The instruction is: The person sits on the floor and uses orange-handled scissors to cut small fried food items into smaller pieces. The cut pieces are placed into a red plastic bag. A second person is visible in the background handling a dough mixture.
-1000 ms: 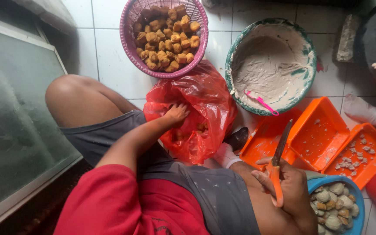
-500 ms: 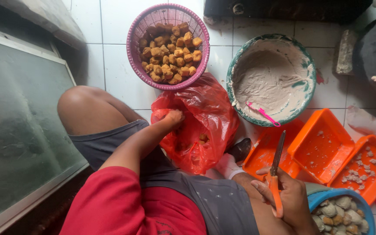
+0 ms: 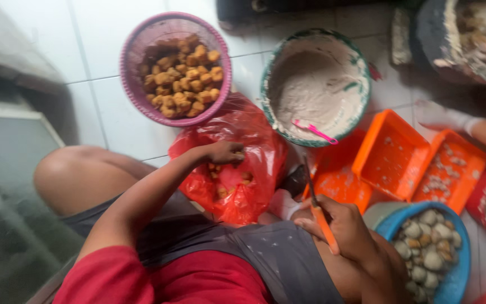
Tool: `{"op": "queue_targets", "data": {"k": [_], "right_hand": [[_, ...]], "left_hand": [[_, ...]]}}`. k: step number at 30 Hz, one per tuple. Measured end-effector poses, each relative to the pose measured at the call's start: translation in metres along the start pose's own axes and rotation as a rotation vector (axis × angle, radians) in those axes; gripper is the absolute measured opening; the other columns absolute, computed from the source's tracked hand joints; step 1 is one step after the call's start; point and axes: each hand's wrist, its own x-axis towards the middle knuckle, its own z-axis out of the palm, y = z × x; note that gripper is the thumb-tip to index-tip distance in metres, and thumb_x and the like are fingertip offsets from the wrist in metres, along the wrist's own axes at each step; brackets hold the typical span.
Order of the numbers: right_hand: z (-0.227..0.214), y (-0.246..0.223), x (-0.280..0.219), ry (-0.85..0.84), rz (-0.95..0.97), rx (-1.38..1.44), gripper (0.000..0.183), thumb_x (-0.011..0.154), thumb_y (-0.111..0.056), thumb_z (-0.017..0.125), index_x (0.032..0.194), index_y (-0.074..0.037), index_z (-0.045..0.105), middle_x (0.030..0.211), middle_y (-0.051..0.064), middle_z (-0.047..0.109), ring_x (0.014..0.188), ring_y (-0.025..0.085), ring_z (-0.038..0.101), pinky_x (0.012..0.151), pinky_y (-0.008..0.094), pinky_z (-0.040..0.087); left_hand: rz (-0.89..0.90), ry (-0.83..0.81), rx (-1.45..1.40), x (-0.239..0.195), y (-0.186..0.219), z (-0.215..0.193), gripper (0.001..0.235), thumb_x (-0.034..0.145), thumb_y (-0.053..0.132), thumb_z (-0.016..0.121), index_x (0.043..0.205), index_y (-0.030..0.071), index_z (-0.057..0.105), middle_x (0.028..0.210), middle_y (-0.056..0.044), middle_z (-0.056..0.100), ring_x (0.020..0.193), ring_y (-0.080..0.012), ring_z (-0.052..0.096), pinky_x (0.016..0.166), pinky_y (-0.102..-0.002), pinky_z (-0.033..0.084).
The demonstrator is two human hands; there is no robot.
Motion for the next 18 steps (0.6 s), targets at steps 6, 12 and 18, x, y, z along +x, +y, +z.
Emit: {"op": "queue_targets", "data": {"k": [6,12,18], "right_hand": [[-0.001,-0.013,-0.001,-0.052,-0.068,0.034,0.037,0.075,-0.03,0.089,0.102,-0.009,0.073,0.059,0.007,0.065,0.052,0.011,0.063,0.052,0.029,0.052],[0.0,-0.01,-0.006,-0.042,-0.127,0.022,0.039,0.074,-0.03,0.09,0.102,-0.009,0.073,0.057,0.005,0.062,0.049,0.01,0.059,0.049,0.028,0.05],[0.004,0.003,-0.005,-0.116,0.047,0.124,0.037,0.074,-0.027,0.089,0.102,-0.009,0.074,0.051,0.003,0.058,0.047,0.008,0.055,0.047,0.027,0.046]], "left_hand": [[-0.172,-0.134,0.293,-0.015,-0.032,0.019,0.035,0.1,0.038,0.057,0.12,0.009,0.059,0.1,-0.013,0.068,0.09,-0.0276,0.066,0.078,-0.042,0.052],[0.058,0.081,-0.744,-0.031,0.031,0.018,0.024,0.107,0.025,0.046,0.122,0.009,0.057,0.094,0.001,0.051,0.079,-0.0101,0.045,0.075,-0.026,0.043],[0.279,0.196,-1.147,-0.065,0.165,0.008,0.031,0.104,0.016,0.056,0.133,0.008,0.052,0.11,-0.003,0.058,0.094,-0.012,0.058,0.093,-0.032,0.054]]}}
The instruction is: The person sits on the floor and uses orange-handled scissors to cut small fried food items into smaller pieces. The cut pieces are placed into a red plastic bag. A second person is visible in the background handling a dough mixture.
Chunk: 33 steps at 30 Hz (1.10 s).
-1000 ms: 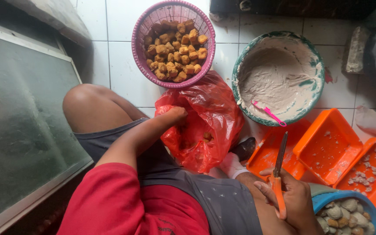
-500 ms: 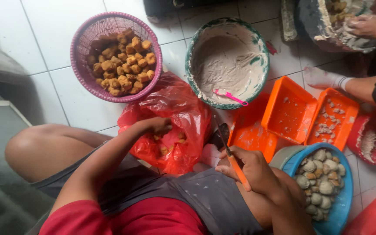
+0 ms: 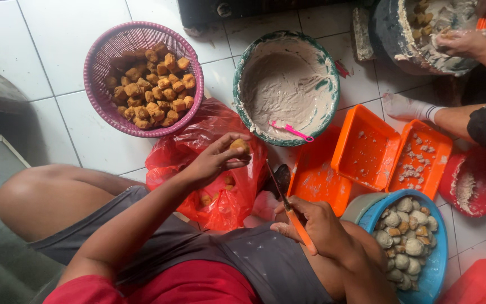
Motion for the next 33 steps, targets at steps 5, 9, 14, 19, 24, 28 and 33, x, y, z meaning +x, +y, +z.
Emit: {"op": "queue_targets", "data": {"k": [5,9,14,19,24,28,33], "right_hand": [[-0.002,0.0,-0.01,-0.381,-0.091,0.793,0.053,0.08,-0.027,0.089,0.115,0.004,0.064,0.063,0.008,0.063,0.056,0.015,0.059,0.05,0.029,0.044],[-0.006,-0.017,-0.039,-0.349,-0.112,0.888,0.087,0.08,-0.058,0.08,0.126,0.012,0.058,0.096,0.014,0.06,0.083,0.022,0.056,0.076,0.036,0.048],[-0.01,-0.023,-0.024,-0.593,-0.157,0.714,0.094,0.083,-0.068,0.072,0.135,0.008,0.05,0.097,0.014,0.059,0.09,0.024,0.057,0.084,0.038,0.047],[-0.008,-0.014,-0.019,-0.659,-0.204,0.705,0.094,0.085,-0.07,0.069,0.137,0.007,0.05,0.097,0.014,0.059,0.09,0.025,0.058,0.082,0.038,0.049],[-0.001,0.014,-0.016,-0.583,-0.281,0.645,0.07,0.084,-0.038,0.086,0.129,0.008,0.059,0.093,0.012,0.062,0.084,0.02,0.059,0.074,0.032,0.049],[0.012,0.038,-0.005,-0.334,0.134,0.503,0.042,0.07,-0.007,0.078,0.108,0.011,0.073,0.069,0.01,0.062,0.054,0.016,0.059,0.046,0.026,0.039],[0.023,0.043,0.003,-0.153,0.114,0.595,0.037,0.075,0.001,0.076,0.111,0.005,0.066,0.082,0.009,0.075,0.063,0.017,0.076,0.049,0.026,0.049]], "left_hand": [[0.152,0.047,-0.201,-0.013,0.032,0.07,0.044,0.102,0.014,0.063,0.144,0.007,0.052,0.128,-0.01,0.061,0.121,-0.0219,0.063,0.102,-0.04,0.058],[0.187,-0.019,-0.278,-0.023,0.043,0.095,0.053,0.102,0.013,0.063,0.153,0.012,0.047,0.135,-0.007,0.059,0.125,-0.0157,0.061,0.1,-0.035,0.054],[0.188,-0.105,-0.27,-0.035,0.047,0.109,0.053,0.102,0.01,0.064,0.152,0.008,0.047,0.139,-0.01,0.057,0.127,-0.0191,0.062,0.107,-0.037,0.055],[0.279,-0.18,-0.173,-0.046,0.045,0.115,0.057,0.103,0.005,0.068,0.155,0.001,0.045,0.122,-0.01,0.069,0.114,-0.021,0.069,0.104,-0.034,0.056],[0.281,-0.214,0.022,-0.049,0.022,0.116,0.066,0.096,-0.002,0.073,0.156,0.0,0.044,0.113,-0.007,0.072,0.11,-0.0157,0.067,0.1,-0.03,0.055],[0.275,-0.146,-0.034,-0.048,0.008,0.113,0.051,0.096,-0.003,0.074,0.14,-0.003,0.049,0.131,-0.01,0.068,0.116,-0.0166,0.067,0.098,-0.033,0.057],[0.355,-0.078,0.072,-0.052,0.013,0.121,0.043,0.095,0.001,0.073,0.134,0.0,0.055,0.134,-0.007,0.058,0.12,-0.0117,0.063,0.103,-0.03,0.058]]}}
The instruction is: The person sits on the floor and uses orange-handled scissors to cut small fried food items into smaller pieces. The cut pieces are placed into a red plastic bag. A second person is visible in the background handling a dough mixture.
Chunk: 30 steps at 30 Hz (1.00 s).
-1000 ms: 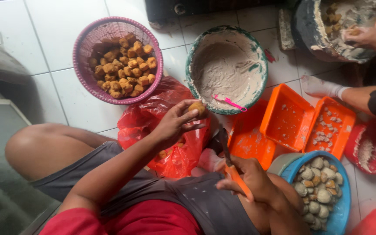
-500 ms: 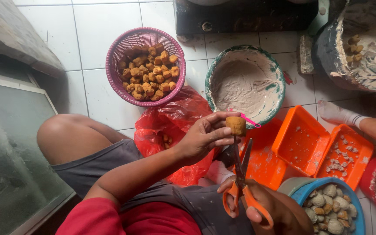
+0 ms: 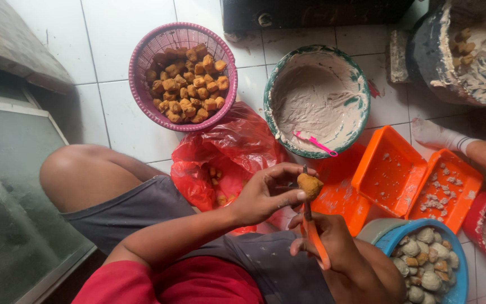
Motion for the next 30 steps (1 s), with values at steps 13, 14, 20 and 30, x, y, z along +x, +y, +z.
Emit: {"op": "queue_targets", "data": {"k": [13,14,20,30], "right_hand": [[-0.028,0.029,0.016,-0.078,-0.084,0.331,0.043,0.087,-0.015,0.074,0.119,0.009,0.059,0.072,0.007,0.062,0.057,0.016,0.062,0.05,0.028,0.048],[-0.029,0.03,0.015,-0.083,-0.108,0.306,0.043,0.089,-0.016,0.075,0.12,0.01,0.058,0.07,0.007,0.06,0.056,0.016,0.061,0.05,0.028,0.047],[-0.03,0.028,0.016,-0.085,-0.067,0.225,0.041,0.089,-0.013,0.073,0.119,0.011,0.059,0.066,0.008,0.059,0.053,0.016,0.058,0.047,0.029,0.046],[-0.03,0.03,0.019,-0.074,-0.008,0.211,0.037,0.086,-0.008,0.072,0.118,0.007,0.062,0.069,0.01,0.062,0.054,0.016,0.064,0.048,0.028,0.05]], "left_hand": [[-0.083,0.43,-0.156,0.029,-0.054,-0.079,0.026,0.104,0.013,0.058,0.127,0.003,0.058,0.113,-0.009,0.066,0.097,-0.0147,0.068,0.086,-0.032,0.064],[-0.083,0.524,-0.107,0.037,-0.054,-0.105,0.025,0.103,0.014,0.057,0.125,0.001,0.058,0.115,-0.009,0.067,0.1,-0.0152,0.068,0.087,-0.033,0.064],[0.068,0.876,0.999,0.068,-0.009,-0.293,0.06,0.089,0.024,0.073,0.14,0.003,0.05,0.132,-0.018,0.06,0.122,-0.0308,0.059,0.107,-0.046,0.046],[-0.287,0.786,1.816,0.024,-0.037,-0.38,0.051,0.073,0.033,0.084,0.115,0.011,0.063,0.121,-0.016,0.054,0.119,-0.0374,0.051,0.099,-0.05,0.046]]}}
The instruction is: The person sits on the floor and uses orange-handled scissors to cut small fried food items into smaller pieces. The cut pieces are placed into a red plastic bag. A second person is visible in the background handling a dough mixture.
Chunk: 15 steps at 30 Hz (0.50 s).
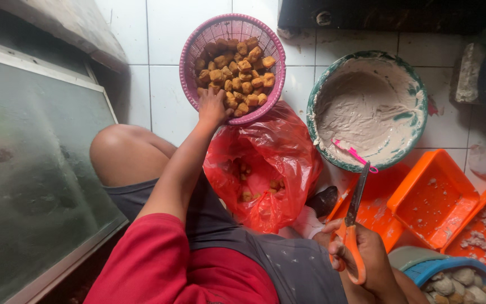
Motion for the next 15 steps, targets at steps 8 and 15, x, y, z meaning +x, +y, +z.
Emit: {"op": "queue_targets", "data": {"k": [8,15], "right_hand": [[0.006,-0.005,-0.005,0.036,0.031,-0.027,0.033,0.083,-0.003,0.075,0.113,0.008,0.064,0.07,0.01,0.062,0.052,0.014,0.061,0.046,0.027,0.05],[0.009,-0.004,-0.02,0.035,0.021,-0.115,0.033,0.083,-0.003,0.075,0.114,0.006,0.067,0.073,0.01,0.062,0.056,0.011,0.061,0.049,0.024,0.051]], "left_hand": [[0.183,0.082,-0.304,0.011,0.001,-0.008,0.032,0.079,0.008,0.067,0.111,0.008,0.064,0.112,-0.016,0.059,0.107,-0.0394,0.058,0.086,-0.05,0.051],[0.028,0.032,-0.429,0.038,-0.024,-0.001,0.024,0.095,0.022,0.053,0.1,0.002,0.065,0.102,-0.023,0.065,0.099,-0.0371,0.063,0.091,-0.05,0.053]]}}
